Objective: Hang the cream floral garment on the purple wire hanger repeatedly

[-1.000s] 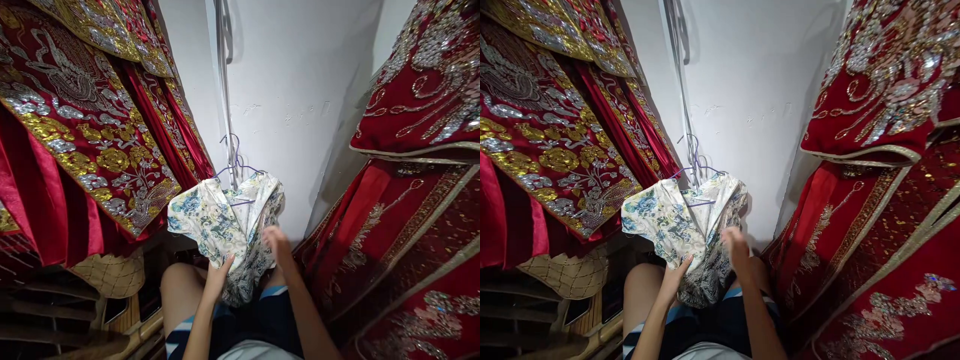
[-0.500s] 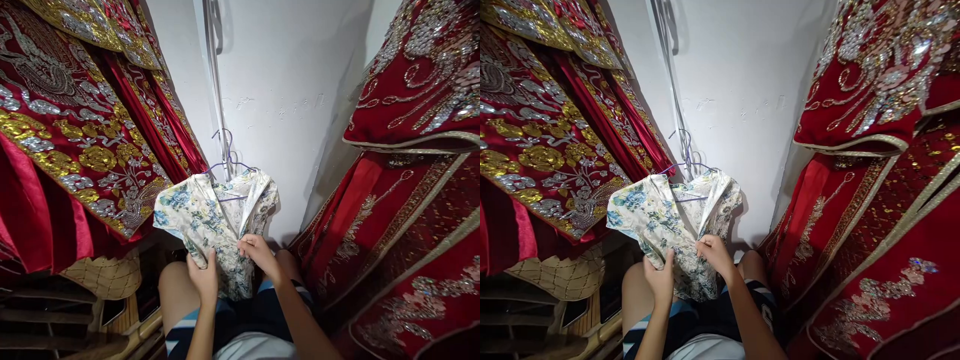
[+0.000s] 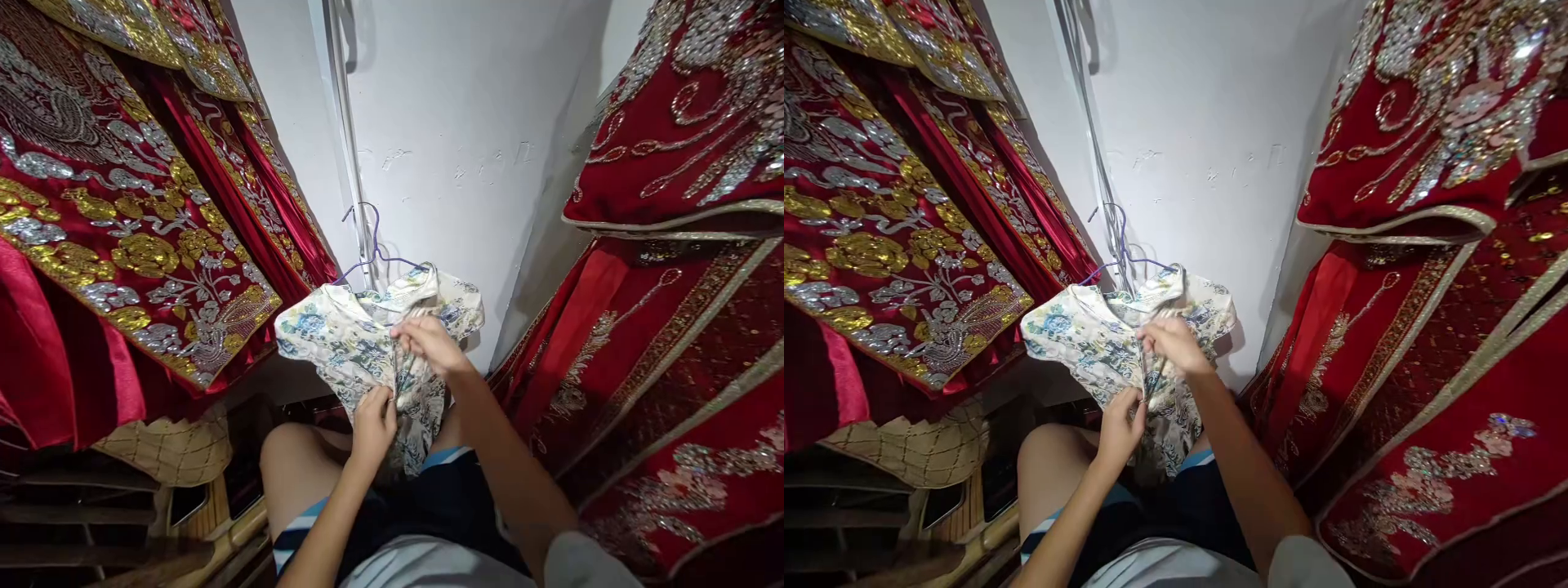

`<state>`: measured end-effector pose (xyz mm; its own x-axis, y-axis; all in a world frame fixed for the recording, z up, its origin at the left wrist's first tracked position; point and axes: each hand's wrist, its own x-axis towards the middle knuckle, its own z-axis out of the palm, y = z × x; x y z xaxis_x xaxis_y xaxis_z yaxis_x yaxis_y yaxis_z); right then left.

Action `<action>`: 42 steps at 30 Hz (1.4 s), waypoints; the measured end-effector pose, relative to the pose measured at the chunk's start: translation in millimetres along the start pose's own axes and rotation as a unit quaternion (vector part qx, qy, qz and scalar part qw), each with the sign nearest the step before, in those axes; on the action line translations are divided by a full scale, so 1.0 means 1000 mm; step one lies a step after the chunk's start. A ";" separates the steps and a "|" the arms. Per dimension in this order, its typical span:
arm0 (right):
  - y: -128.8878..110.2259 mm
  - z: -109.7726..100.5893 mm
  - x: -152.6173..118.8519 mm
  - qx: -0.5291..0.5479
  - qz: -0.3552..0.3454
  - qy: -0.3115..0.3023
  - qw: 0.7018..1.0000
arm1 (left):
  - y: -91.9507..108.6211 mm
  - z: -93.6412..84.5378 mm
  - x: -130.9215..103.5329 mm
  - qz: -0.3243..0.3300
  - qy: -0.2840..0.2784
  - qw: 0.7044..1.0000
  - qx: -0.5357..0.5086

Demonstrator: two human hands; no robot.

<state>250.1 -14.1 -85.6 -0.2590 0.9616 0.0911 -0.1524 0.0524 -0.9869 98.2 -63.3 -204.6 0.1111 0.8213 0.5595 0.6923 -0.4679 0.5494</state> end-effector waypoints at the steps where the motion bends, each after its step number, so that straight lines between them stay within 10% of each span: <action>1: -0.015 0.000 0.009 0.010 -0.028 0.007 1.000 | -0.001 -0.004 0.002 0.011 -0.021 0.999 0.022; 8: -0.068 0.023 0.051 0.102 -0.043 0.064 0.992 | 0.005 -0.024 0.011 0.010 -0.140 0.976 0.169; 23: -0.058 0.022 0.036 0.166 -0.122 0.065 0.976 | 0.036 -0.039 0.030 0.088 -0.316 0.911 0.251; 26: -0.058 0.020 0.036 0.166 -0.127 0.067 0.976 | 0.042 -0.057 0.051 0.088 -0.256 0.951 0.150; 32: -0.061 0.025 0.031 0.153 -0.142 0.067 0.976 | 0.065 -0.115 0.122 0.083 0.050 0.993 -0.068; 42: -0.035 0.031 0.037 0.029 -0.181 0.167 0.969 | 0.079 -0.134 0.162 0.176 0.134 0.975 0.015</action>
<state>216.7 10.9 -44.0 0.1421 0.9175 0.3716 -0.2323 0.3958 -0.8885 75.5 -11.1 13.2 0.1590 0.4946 0.8544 0.6653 -0.6931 0.2774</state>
